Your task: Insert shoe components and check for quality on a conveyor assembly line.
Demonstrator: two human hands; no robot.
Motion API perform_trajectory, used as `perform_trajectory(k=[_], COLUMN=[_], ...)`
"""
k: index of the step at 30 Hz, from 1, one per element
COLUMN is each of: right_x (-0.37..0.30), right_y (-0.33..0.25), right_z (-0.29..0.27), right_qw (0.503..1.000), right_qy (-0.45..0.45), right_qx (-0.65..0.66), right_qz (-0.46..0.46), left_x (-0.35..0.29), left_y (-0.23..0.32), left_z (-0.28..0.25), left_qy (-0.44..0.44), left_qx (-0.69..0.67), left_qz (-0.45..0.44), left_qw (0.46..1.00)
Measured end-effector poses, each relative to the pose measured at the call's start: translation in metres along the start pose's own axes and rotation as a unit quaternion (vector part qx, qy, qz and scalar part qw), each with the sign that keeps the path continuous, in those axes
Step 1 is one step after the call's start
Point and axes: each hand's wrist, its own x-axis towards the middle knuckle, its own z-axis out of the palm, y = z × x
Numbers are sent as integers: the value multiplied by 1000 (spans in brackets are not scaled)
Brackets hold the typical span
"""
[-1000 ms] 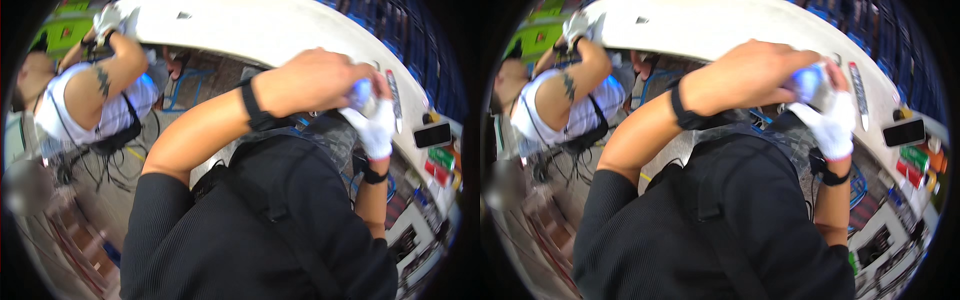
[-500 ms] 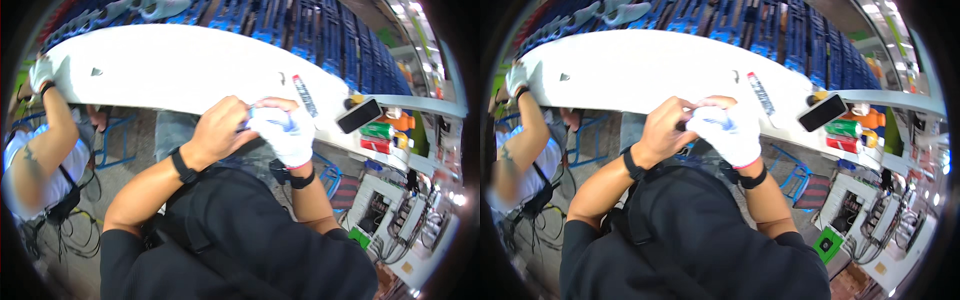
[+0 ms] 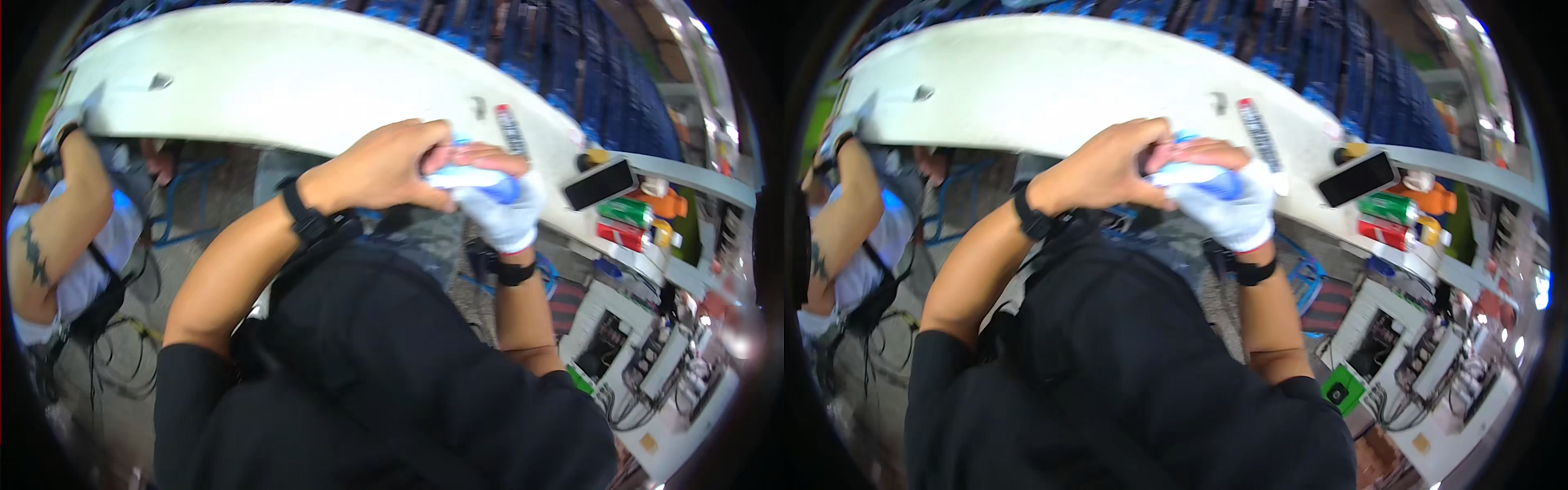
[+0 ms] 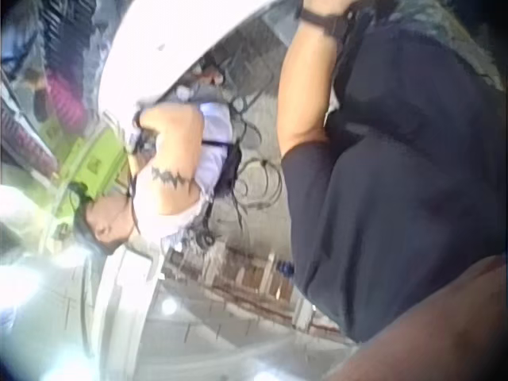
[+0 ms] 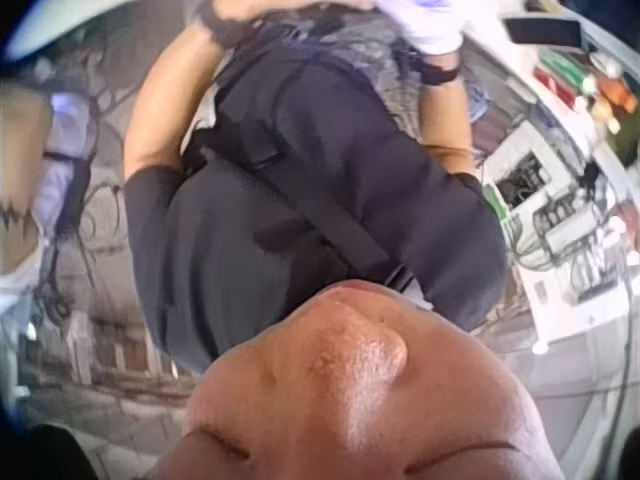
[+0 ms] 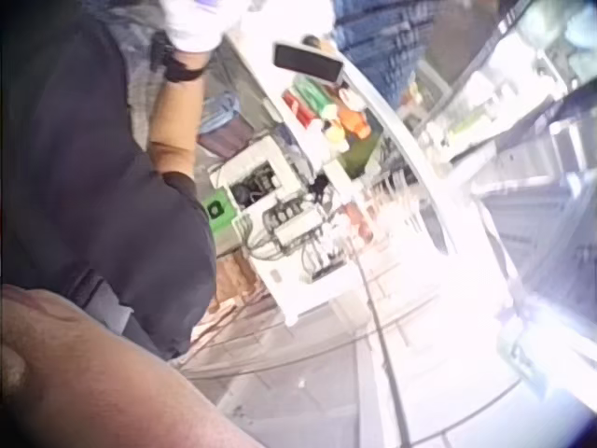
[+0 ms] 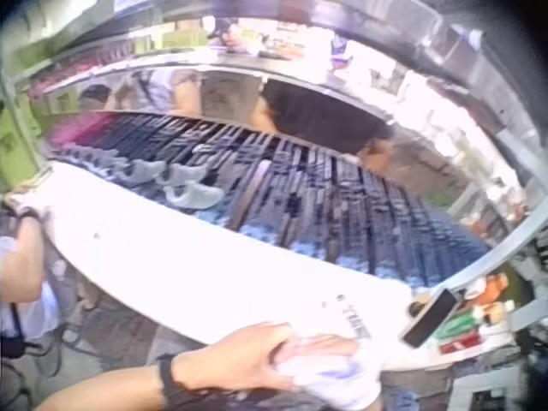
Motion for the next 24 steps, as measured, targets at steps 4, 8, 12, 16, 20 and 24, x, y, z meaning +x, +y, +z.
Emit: perform_trajectory(k=[4,8,12,16,20,24], right_x=[-15,-9,28,-25,43,72], right_y=[0,10,29,94,15,30], right_z=[-31,-9,24,-26,18,31], right_qw=[988,960,971,935,976,1000], right_qy=[51,272,95,173,-4,-3], right_qx=[-142,66,-181,-305,-208,11], right_qz=[25,20,126,48,67,12], left_x=[-23,-37,-31,-16,-17,-9], left_y=[-16,10,38,48,32,29], left_z=[-5,-23,-66,-66,-55,-49], left_qy=[82,90,93,128,104,39], left_qx=[159,321,323,323,320,205], left_qz=[77,119,150,180,112,16], left_qw=[981,935,930,920,935,978])
